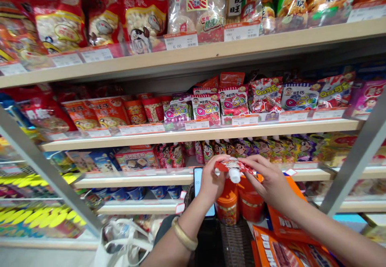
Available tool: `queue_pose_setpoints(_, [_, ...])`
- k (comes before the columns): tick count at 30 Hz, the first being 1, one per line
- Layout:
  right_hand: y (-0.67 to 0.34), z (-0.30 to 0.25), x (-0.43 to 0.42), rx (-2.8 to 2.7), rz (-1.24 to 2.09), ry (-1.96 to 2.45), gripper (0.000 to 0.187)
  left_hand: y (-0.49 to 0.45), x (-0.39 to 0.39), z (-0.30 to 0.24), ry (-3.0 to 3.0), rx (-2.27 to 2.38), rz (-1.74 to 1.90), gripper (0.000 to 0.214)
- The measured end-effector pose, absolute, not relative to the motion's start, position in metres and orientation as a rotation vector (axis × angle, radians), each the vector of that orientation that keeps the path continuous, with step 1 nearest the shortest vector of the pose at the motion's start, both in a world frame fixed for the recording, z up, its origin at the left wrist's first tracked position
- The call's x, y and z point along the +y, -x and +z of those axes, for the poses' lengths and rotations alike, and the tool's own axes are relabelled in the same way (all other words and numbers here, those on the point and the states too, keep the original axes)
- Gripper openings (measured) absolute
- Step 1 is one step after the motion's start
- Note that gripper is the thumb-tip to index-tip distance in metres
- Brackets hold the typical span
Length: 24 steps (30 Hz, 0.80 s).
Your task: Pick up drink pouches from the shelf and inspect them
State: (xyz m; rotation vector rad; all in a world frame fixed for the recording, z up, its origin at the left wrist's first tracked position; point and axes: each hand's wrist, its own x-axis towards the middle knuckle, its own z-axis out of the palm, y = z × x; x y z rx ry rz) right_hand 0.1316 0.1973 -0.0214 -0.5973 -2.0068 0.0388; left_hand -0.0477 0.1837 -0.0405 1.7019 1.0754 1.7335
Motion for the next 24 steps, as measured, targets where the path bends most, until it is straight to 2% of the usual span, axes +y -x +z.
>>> queue_pose_setpoints(4, [-0.103,-0.006,0.213,-2.111,0.043,0.516,0.028,0.086,0.185,-0.026,-1.948,1.181,1.784,0.018])
queue_pose_setpoints(8, [-0.059,0.003,0.228,-2.191,0.057,0.55,0.027,0.124,0.189,-0.018,-2.055,1.563,1.737,0.018])
queue_pose_setpoints(14, [-0.01,-0.002,0.243,-2.422,0.113,0.899,0.027,0.156,0.2,-0.027,-1.868,2.239,1.085,0.031])
queue_pose_setpoints(20, [0.008,-0.013,0.262,-2.454,0.103,1.178,0.024,0.164,0.219,-0.04,-1.764,2.325,0.879,0.019])
queue_pose_setpoints(24, [0.013,-0.018,0.268,-2.48,0.112,1.337,0.024,0.16,0.226,-0.048,-1.746,2.345,0.797,0.022])
